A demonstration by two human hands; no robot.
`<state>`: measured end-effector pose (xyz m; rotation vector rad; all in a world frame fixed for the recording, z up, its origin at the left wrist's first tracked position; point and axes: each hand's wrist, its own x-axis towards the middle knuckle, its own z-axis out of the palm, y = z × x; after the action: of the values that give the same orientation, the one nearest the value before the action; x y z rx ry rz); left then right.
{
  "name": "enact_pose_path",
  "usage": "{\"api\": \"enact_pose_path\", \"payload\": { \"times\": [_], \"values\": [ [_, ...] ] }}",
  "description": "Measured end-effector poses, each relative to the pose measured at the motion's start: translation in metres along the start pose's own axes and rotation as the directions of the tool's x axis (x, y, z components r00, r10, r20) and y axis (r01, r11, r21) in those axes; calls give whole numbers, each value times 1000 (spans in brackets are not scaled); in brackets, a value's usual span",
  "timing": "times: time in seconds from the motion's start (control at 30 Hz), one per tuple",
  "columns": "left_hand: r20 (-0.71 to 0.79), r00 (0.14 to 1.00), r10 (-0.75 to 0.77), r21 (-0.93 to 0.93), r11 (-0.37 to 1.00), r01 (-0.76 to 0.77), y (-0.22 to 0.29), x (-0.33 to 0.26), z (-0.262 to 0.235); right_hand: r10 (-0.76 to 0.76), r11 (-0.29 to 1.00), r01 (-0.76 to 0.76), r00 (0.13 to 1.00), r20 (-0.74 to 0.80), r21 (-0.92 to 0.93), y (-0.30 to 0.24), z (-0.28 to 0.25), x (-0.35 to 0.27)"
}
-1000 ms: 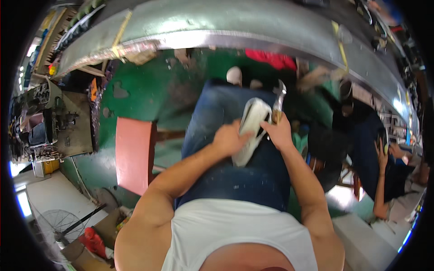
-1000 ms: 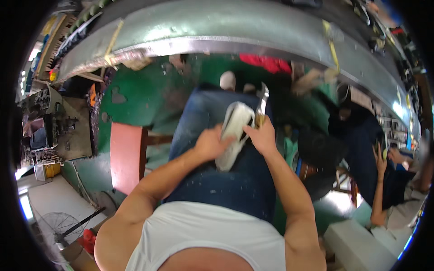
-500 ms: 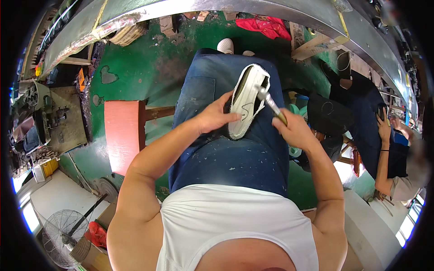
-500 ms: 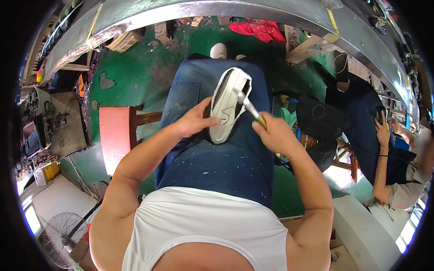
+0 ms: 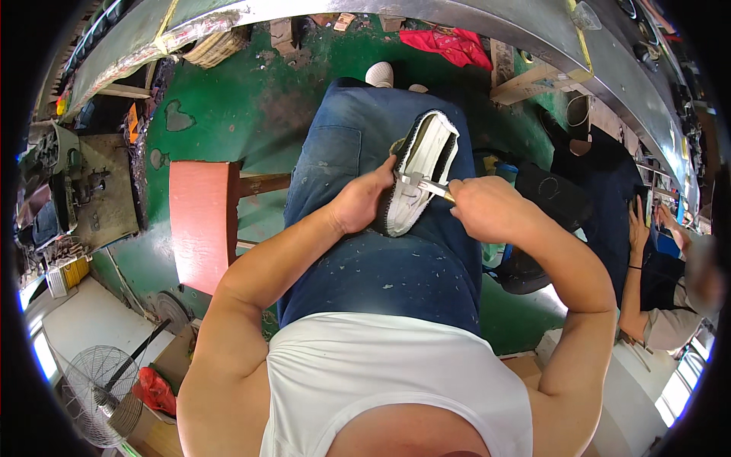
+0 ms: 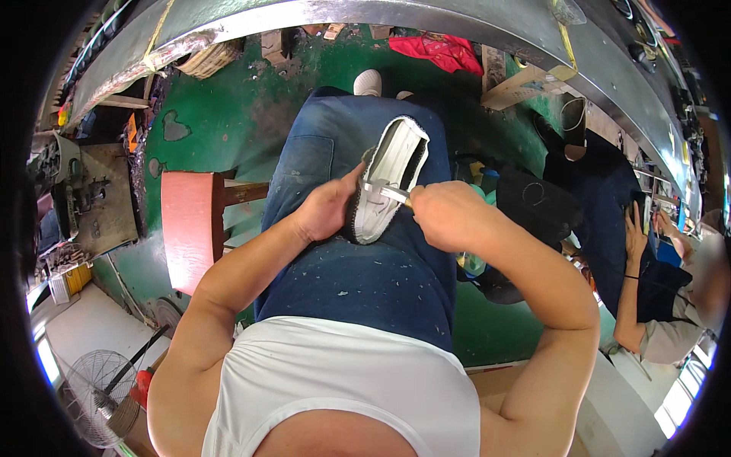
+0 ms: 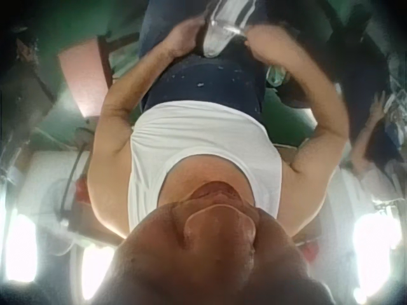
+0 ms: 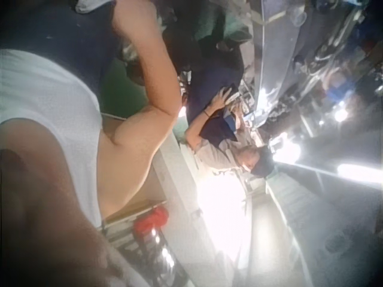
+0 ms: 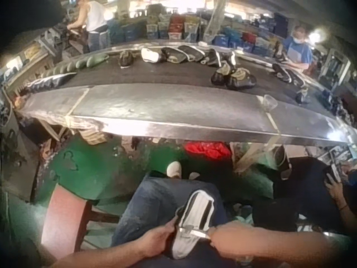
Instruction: The person manufactures shoes by trimming excess material from the shoe soles and uppers with a trimming knife, then tying the shoelaces by hand.
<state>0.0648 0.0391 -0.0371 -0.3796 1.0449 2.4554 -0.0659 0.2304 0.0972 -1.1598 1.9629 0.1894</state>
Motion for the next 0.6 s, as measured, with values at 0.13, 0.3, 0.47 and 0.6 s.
{"api": "enact_pose_path", "payload": {
  "times": [0.13, 0.3, 0.47, 0.6],
  "values": [
    [-338, 940, -41, -201, 979, -30, -1, 19, 17, -63, 972, 102, 981, -183, 210, 8, 37, 19],
    [-640, 728, 244, 314, 949, -42, -32, 43, -10, 120, 905, 101, 871, -476, 413, -18, 80, 31],
    [-493, 679, 544, 786, 614, 79, -26, 38, -16, 32, 940, 46, 974, -223, 337, 11, 38, 15],
    [-370, 726, 580, 827, 561, -27, -19, 32, 6, 57, 975, 80, 814, -578, 208, 25, 51, 32]
  ]
}}
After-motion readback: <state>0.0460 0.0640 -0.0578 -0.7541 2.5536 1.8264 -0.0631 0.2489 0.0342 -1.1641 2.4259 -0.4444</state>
